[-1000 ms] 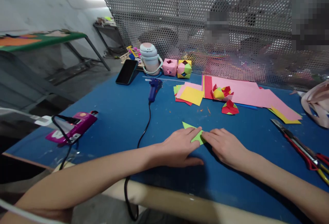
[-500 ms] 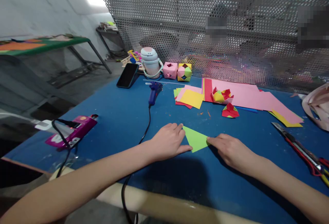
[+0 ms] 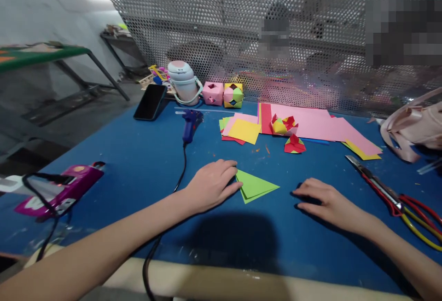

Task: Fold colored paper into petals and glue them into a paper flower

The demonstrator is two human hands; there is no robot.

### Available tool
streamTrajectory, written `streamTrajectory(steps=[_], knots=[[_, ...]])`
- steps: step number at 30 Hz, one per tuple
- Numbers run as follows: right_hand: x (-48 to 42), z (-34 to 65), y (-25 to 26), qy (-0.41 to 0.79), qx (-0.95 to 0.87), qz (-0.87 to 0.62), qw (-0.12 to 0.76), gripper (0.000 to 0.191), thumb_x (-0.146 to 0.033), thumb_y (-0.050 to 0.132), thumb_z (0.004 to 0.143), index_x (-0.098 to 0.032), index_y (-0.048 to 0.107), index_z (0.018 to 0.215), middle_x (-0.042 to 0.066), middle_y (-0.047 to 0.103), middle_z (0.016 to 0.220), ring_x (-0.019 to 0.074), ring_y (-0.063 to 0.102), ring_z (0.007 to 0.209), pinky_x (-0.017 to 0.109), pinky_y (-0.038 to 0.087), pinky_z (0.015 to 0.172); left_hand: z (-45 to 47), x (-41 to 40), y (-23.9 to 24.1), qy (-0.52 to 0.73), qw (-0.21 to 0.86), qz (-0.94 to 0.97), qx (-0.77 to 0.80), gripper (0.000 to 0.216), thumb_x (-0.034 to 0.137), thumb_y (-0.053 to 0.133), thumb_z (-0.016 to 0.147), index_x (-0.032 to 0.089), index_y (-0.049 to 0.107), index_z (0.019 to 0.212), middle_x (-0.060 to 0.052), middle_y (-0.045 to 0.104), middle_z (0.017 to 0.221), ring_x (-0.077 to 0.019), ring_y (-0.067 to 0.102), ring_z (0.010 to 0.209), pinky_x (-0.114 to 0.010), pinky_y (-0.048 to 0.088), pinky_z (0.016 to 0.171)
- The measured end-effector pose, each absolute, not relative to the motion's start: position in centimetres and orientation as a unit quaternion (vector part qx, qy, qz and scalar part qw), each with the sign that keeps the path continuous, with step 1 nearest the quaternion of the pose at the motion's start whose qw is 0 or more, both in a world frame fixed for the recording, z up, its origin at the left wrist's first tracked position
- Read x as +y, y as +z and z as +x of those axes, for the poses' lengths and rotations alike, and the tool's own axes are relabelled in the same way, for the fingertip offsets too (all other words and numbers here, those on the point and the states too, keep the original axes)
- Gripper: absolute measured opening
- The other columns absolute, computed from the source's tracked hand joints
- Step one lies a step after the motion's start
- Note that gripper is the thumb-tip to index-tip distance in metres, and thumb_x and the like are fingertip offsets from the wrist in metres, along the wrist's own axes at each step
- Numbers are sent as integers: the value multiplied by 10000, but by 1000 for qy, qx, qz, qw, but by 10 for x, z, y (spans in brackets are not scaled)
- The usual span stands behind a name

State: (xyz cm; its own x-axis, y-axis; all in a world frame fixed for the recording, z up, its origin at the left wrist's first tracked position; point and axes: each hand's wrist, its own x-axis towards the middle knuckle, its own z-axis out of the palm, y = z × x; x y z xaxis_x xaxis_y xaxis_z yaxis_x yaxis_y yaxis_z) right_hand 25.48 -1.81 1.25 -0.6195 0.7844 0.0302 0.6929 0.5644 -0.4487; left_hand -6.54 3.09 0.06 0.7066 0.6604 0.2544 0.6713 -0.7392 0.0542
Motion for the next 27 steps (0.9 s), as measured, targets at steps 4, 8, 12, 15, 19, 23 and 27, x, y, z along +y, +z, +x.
streamTrajectory(steps=[4, 8, 12, 15, 19, 23, 27], knots=[[-18, 242, -6, 141, -898, -397, 128, 235, -250, 391, 908, -161, 608, 888, 67, 595, 812, 148, 535, 771, 291, 421, 723, -65, 31, 1, -138, 9, -931, -337, 282, 302, 390, 866, 135, 523, 1050, -147, 517, 1211, -247, 492, 1084, -404, 424, 884], [-2, 260, -13, 7, -908, -411, 85, 277, -249, 351, 914, -145, 600, 850, 75, 596, 780, 169, 526, 734, 305, 400, 680, -63, 30, -2, -151, 9, -948, -279, 303, 223, 421, 835, 143, 507, 1114, -152, 457, 1286, -262, 429, 1170, -420, 396, 933], [17, 292, -13, -180, -820, -540, 56, 297, -186, 331, 886, -106, 615, 927, 128, 604, 821, 220, 534, 722, 344, 402, 642, -56, 32, -13, -175, 38, -956, -233, 259, 213, 430, 838, 156, 533, 1070, -154, 515, 1231, -268, 468, 1135, -438, 419, 898], [25, 289, -11, -186, -808, -553, 86, 320, -187, 353, 862, -86, 564, 1081, 151, 604, 953, 245, 546, 817, 368, 433, 696, -50, 34, -21, -222, 66, -952, -202, 167, 177, 434, 833, 150, 568, 929, -130, 608, 1097, -231, 550, 1018, -395, 453, 850], [34, 243, -11, -101, -888, -429, 130, 332, -221, 369, 873, -124, 524, 1150, 130, 564, 1152, 230, 515, 1035, 390, 420, 870, -51, 32, -11, -313, 75, -936, -139, 116, 151, 431, 800, 138, 546, 795, -97, 668, 894, -172, 605, 843, -312, 485, 762], [44, 175, -21, -68, -935, -330, 112, 464, -305, 398, 870, -110, 396, 1290, 132, 388, 1363, 252, 313, 1269, 448, 305, 1012, -66, 17, 24, -374, 71, -922, -69, 121, 210, 436, 782, 146, 496, 698, -98, 658, 755, -172, 605, 699, -300, 486, 637], [56, 93, -43, -40, -969, -229, 83, 494, -284, 353, 884, -132, 307, 1351, 94, 277, 1428, 212, 186, 1329, 430, 243, 1059, -79, 4, 43, -348, 34, -932, -93, 141, 254, 431, 792, 155, 493, 712, -98, 634, 714, -177, 593, 690, -310, 474, 653]])
